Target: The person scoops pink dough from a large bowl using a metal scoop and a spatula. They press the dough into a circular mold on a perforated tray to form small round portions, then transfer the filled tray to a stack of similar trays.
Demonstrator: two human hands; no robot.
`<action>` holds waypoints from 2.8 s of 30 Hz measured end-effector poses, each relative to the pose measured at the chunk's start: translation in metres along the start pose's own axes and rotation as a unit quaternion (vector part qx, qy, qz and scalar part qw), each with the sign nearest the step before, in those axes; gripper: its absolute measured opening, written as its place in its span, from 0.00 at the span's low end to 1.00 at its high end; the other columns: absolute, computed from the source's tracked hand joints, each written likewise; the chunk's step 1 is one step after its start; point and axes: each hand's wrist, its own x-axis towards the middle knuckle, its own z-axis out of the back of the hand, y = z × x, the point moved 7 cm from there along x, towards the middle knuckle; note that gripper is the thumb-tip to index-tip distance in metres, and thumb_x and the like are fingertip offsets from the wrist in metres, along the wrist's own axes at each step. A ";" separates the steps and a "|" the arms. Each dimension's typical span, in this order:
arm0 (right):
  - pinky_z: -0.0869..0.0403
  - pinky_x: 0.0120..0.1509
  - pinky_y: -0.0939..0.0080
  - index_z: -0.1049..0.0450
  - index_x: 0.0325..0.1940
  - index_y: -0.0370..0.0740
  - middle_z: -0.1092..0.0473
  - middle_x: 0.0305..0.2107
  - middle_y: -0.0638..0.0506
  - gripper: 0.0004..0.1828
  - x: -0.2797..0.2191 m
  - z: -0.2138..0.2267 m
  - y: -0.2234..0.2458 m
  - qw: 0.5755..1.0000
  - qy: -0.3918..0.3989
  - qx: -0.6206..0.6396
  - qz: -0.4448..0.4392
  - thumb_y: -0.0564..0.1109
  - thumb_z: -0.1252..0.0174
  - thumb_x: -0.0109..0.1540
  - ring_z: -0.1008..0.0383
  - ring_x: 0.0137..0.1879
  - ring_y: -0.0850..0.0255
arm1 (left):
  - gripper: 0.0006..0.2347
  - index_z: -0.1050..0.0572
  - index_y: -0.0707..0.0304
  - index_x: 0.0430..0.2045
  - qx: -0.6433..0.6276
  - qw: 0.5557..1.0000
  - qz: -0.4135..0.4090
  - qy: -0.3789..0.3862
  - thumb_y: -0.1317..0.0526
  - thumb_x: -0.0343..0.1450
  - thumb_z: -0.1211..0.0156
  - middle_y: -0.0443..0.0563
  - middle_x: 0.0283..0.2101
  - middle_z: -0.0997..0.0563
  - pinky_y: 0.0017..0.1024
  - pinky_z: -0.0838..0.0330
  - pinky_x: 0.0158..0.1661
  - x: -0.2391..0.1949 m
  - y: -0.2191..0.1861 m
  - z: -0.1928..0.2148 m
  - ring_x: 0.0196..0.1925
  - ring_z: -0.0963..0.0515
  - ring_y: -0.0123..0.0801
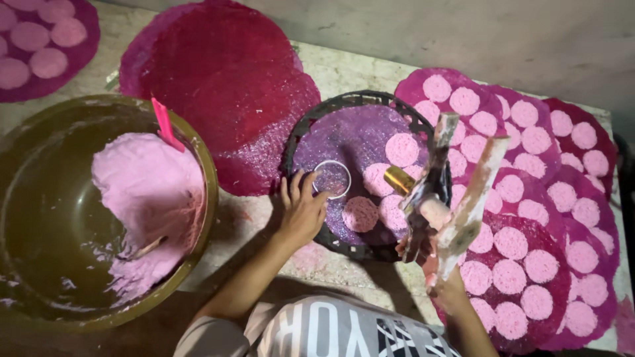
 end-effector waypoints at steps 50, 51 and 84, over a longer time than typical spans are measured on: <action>0.26 0.43 0.51 0.27 0.57 0.35 0.27 0.27 0.46 0.43 0.150 -0.069 0.068 0.778 0.116 -0.556 -0.271 0.74 0.67 0.64 0.26 0.35 0.56 | 0.13 0.34 0.53 0.33 -0.967 0.218 -0.123 -0.040 0.45 0.75 0.50 0.42 0.32 0.32 0.32 0.27 0.47 0.151 0.053 0.003 0.39 0.31 0.29; 0.26 0.43 0.52 0.28 0.59 0.36 0.27 0.27 0.47 0.43 0.152 -0.074 0.065 0.790 0.118 -0.547 -0.252 0.74 0.66 0.65 0.27 0.34 0.57 | 0.13 0.34 0.53 0.33 -0.966 0.222 -0.127 -0.032 0.45 0.76 0.53 0.42 0.32 0.32 0.30 0.28 0.44 0.152 0.056 0.008 0.39 0.32 0.30; 0.36 0.27 0.60 0.35 0.71 0.37 0.32 0.24 0.51 0.40 0.140 -0.051 0.002 0.912 0.071 -0.355 -0.195 0.66 0.57 0.64 0.37 0.25 0.62 | 0.21 0.23 0.68 0.38 -0.864 0.500 -0.008 -0.055 0.46 0.71 0.54 0.58 0.38 0.19 0.39 0.25 0.47 0.142 0.073 0.043 0.42 0.22 0.43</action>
